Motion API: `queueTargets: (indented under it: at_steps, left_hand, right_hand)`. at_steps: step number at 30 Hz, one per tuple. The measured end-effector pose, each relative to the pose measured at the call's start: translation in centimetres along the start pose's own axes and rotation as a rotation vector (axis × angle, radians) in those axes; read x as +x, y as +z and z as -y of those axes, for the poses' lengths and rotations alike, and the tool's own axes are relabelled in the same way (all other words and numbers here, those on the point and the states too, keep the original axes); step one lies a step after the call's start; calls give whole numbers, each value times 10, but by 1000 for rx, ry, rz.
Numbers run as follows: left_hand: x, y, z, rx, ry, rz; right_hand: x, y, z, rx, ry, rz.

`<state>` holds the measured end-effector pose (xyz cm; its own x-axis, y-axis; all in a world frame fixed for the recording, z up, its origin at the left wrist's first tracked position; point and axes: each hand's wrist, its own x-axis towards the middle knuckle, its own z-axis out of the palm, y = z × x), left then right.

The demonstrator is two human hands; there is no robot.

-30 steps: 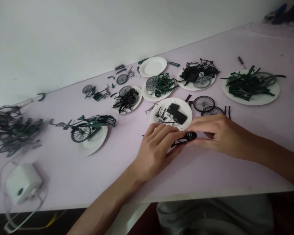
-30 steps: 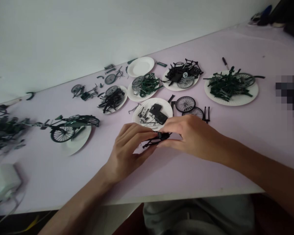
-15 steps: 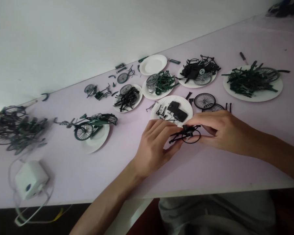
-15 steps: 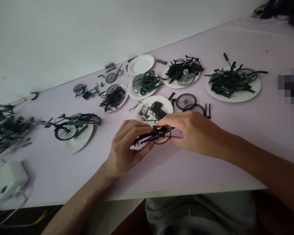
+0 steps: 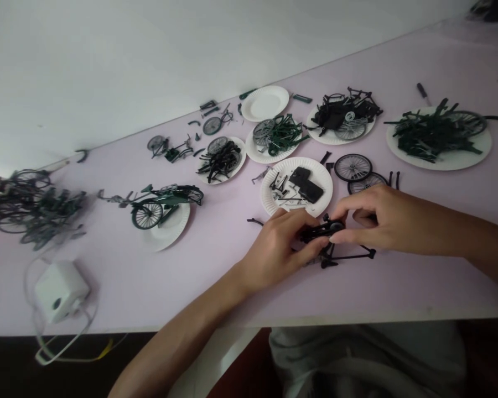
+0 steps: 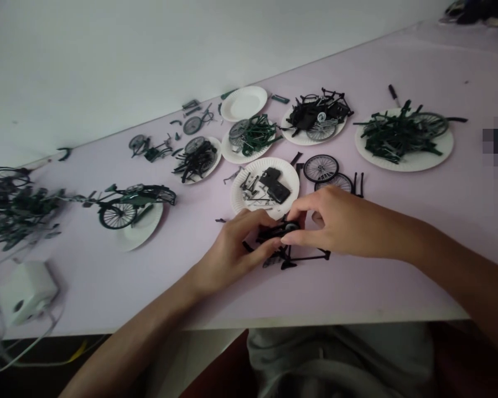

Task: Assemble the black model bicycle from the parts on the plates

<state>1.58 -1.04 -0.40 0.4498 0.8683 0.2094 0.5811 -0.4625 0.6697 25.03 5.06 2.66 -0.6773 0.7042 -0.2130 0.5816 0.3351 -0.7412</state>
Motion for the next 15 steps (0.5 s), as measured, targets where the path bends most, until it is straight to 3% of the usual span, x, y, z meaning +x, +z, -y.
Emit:
queueTargets:
  at_steps: [4,8,15]
  left_hand:
    - [-1,-1,2,189,160,-18]
    - [-1,-11,4,361,281,17]
    - [6,-33,22,420,206,-185]
  right_hand:
    - [-1,6,-10,-42,-91,-59]
    - [-1,8,-14,-36,-119,-40]
    - [-2,10,-14,-162,-177,-11]
